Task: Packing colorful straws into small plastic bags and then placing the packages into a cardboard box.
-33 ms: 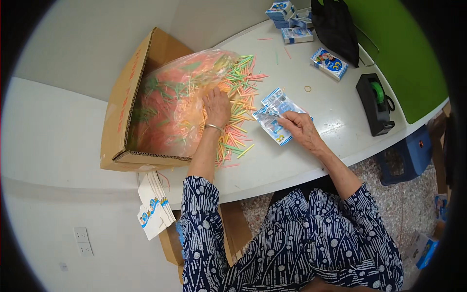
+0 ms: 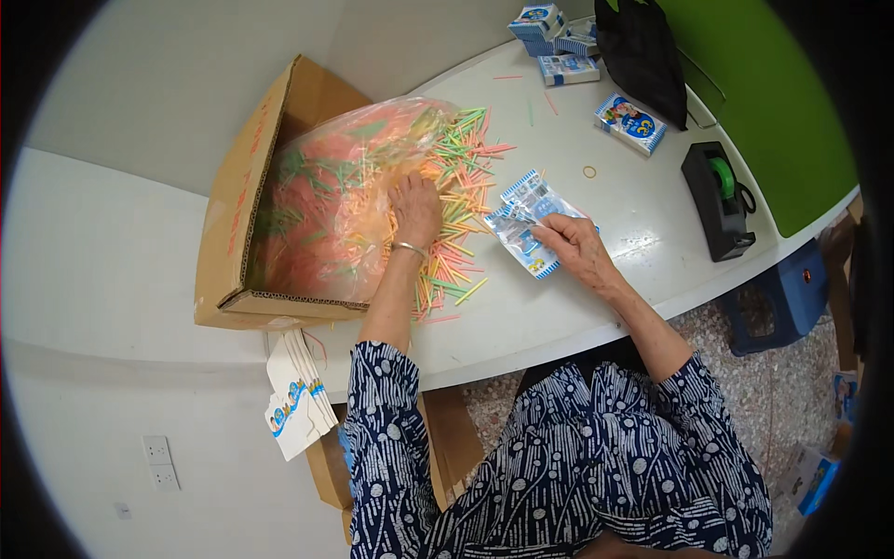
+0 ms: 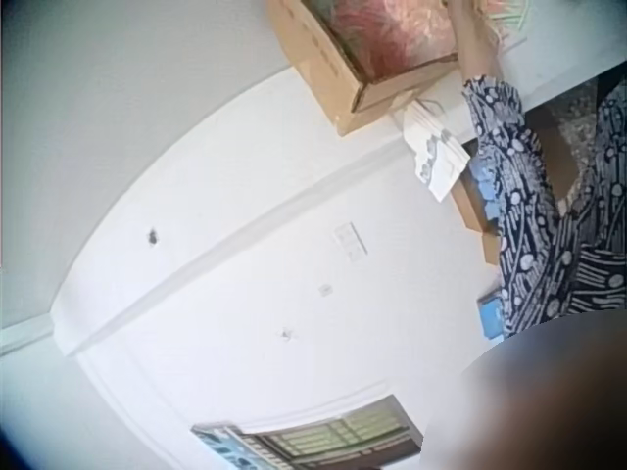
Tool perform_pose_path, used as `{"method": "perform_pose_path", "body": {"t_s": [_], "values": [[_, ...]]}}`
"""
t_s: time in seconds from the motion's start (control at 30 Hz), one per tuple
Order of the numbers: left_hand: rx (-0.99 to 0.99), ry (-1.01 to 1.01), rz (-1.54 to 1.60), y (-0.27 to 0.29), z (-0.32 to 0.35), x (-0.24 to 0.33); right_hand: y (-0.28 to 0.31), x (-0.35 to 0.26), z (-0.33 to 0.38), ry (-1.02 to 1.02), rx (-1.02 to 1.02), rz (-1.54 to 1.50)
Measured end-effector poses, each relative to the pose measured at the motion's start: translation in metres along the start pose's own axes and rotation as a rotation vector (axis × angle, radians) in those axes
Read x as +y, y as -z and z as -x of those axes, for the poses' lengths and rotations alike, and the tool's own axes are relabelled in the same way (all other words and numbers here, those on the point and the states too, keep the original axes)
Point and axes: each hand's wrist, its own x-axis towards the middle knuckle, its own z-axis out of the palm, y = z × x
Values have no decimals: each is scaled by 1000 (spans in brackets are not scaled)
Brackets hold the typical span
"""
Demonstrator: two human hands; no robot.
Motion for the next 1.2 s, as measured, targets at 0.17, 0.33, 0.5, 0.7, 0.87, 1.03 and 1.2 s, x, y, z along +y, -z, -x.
{"method": "perform_pose_path", "body": {"t_s": [0.17, 0.33, 0.5, 0.7, 0.87, 1.03, 1.2], "values": [[53, 199, 271, 20, 19, 1, -8, 10, -8, 12, 101, -128], [5, 544, 588, 51, 22, 13, -38, 3, -30, -123, 121, -474], [103, 558, 1582, 60, 27, 21, -91, 12, -66, -190, 215, -851], [135, 631, 2167, 55, 32, 57, -131, 5, -85, -283, 273, -1212], [469, 819, 2130, 53, 36, 84, -140, -10, -84, -291, 357, -1302], [393, 853, 1986, 51, 35, 84, -140, -8, -85, -252, 320, -1282], [537, 783, 2031, 33, 38, 68, -144, -5, -85, -220, 244, -1251]]}}
